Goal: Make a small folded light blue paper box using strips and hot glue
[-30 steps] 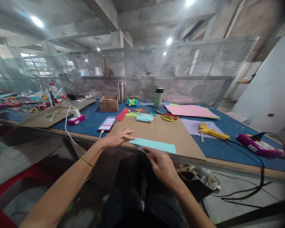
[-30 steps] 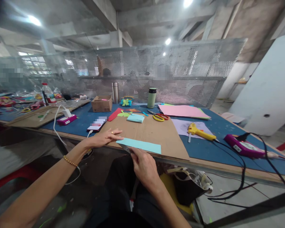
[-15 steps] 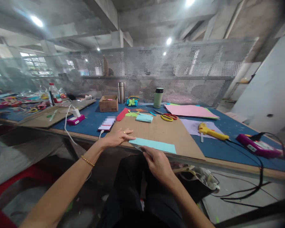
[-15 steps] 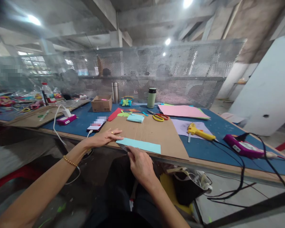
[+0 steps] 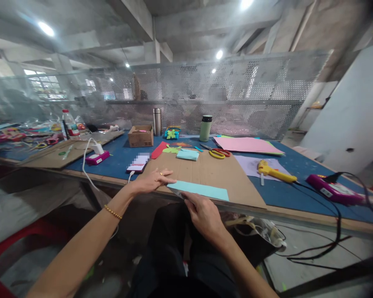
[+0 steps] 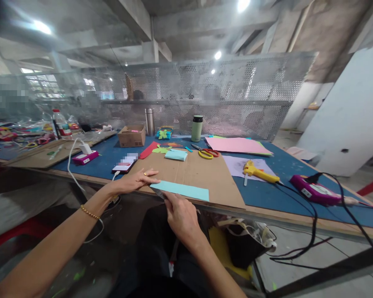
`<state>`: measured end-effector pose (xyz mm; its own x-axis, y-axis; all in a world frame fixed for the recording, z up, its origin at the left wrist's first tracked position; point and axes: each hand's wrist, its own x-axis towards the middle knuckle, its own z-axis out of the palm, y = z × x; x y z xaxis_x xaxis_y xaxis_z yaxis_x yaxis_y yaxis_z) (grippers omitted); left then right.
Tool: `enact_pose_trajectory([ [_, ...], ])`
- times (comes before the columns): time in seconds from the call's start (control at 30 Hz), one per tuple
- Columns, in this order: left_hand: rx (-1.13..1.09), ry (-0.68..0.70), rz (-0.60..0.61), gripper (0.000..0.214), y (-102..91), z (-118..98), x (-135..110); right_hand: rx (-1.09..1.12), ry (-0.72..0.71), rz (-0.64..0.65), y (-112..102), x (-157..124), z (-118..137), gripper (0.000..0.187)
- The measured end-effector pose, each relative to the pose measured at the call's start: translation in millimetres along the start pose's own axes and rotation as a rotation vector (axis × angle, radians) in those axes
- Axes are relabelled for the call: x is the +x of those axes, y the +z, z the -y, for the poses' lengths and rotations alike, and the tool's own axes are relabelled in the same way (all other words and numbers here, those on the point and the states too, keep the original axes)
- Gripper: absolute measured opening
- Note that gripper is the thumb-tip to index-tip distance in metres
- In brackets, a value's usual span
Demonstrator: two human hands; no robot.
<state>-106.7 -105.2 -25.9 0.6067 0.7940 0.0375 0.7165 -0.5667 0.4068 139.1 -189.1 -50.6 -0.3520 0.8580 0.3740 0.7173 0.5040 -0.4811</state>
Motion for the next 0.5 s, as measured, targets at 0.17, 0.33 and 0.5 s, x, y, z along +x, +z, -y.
enact_pose_trajectory([
  [0.17,0.009,-0.005,0.004,0.04,-1.5,-4.7,-1.9,0.133,-0.099,0.0,-25.8,-19.3,-10.7,0.031],
  [0.33,0.039,-0.001,-0.031,0.041,1.3,-5.9,-3.4,-0.069,0.059,-0.241,-80.1,-15.7,-60.1,0.038],
  [0.5,0.094,0.012,-0.064,0.043,7.7,-0.6,-3.5,-0.462,0.381,-0.152,-114.8,21.6,-117.0,0.036],
])
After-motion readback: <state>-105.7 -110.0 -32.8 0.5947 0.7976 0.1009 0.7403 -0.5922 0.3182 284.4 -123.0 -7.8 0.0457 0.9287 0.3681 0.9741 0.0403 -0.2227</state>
